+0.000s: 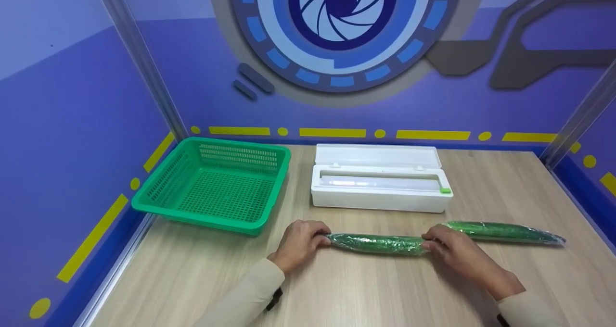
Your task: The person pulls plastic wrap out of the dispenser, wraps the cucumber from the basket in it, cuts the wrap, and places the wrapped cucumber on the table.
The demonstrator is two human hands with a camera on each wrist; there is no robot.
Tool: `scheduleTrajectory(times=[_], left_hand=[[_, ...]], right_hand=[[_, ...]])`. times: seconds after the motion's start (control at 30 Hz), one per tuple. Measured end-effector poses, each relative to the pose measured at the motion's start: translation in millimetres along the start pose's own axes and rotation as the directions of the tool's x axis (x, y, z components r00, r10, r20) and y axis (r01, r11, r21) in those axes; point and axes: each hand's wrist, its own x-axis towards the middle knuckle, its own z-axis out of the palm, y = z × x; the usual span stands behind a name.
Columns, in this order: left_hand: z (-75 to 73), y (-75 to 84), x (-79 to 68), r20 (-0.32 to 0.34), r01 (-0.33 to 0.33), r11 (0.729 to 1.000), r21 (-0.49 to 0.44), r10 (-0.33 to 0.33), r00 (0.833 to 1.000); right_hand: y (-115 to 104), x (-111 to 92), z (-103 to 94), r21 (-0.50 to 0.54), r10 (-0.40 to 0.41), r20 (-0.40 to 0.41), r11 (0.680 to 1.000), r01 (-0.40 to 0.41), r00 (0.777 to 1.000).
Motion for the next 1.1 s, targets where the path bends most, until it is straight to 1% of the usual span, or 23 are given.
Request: scheduleTrajectory(times=[0.1, 0.23, 0.37, 0.5, 0.57, 0.67, 0.73, 0.8, 0.87, 0.9, 0.97, 1.03, 1.1], left_hand=[[0.6, -0.1, -1.2, -0.010, 0.005, 1.000, 0.008, -0.005, 1.000], [2.4, -0.4, -1.6, -0.019, -0.020, 0.999, 0.042, 0.021, 1.000], [3.2, -1.2, -2.0, -0.020, -0.031, 0.998, 0.057, 0.032, 0.999], [1.6, -0.8, -2.4, -0.021, -0.018, 0.999, 0.032, 0.019, 1.000], [0.7, -0.1, -2.4, -0.017, -0.017, 0.999, 0.027, 0.017, 1.000], [-0.2, 1.7, -2.1, -0.002, -0.013, 0.999, 0.048, 0.013, 1.000], [-0.3, 2.8, -2.0, 0.017, -0.011, 0.998, 0.069, 0.010, 1.000], [-0.2, 3.6, -1.9, 0.037, -0.002, 0.997, 0.081, -0.001, 0.999], [0.2, 4.0, -1.9, 0.050, 0.009, 0.996, 0.085, -0.013, 0.999], [0.4, 4.1, -1.8, 0.053, 0.012, 0.996, 0.084, -0.017, 0.998], [1.0, 4.1, -1.6, 0.055, 0.026, 0.997, 0.068, -0.030, 0.998], [1.3, 3.9, -1.4, 0.053, 0.040, 0.998, 0.050, -0.043, 0.998], [1.5, 3.3, -1.2, 0.050, 0.047, 0.998, 0.043, -0.049, 0.998]], right_hand=[[-0.5, -0.4, 0.4, 0.004, 0.005, 0.012, 1.000, -0.005, 1.000], [-0.4, -0.5, 0.4, 0.013, 0.016, 0.036, 1.000, -0.017, 0.999], [-0.6, 1.0, -0.4, -0.015, 0.024, 0.050, 1.000, -0.023, 0.998], [-0.6, 2.3, -0.5, -0.022, 0.028, 0.036, 0.999, -0.028, 0.999], [-0.3, 2.2, 0.2, -0.019, 0.011, 0.013, 1.000, -0.011, 1.000], [0.2, 1.9, 1.3, -0.027, -0.030, -0.016, 0.999, 0.029, 0.999], [0.2, 2.0, 1.3, -0.033, -0.042, -0.017, 0.999, 0.041, 0.999], [0.2, 2.2, 0.9, -0.036, -0.025, -0.005, 0.999, 0.024, 1.000], [-0.1, 2.3, 0.6, -0.027, 0.019, 0.025, 0.999, -0.019, 0.999], [-0.4, 2.3, 0.6, -0.022, 0.041, 0.037, 0.999, -0.040, 0.998], [-0.8, 1.8, 1.2, -0.026, 0.060, 0.043, 0.998, -0.059, 0.997], [-1.3, 1.3, 2.3, -0.036, 0.053, 0.035, 0.998, -0.051, 0.998], [-2.0, 1.4, 4.0, -0.051, 0.020, 0.014, 0.998, -0.020, 1.000]])
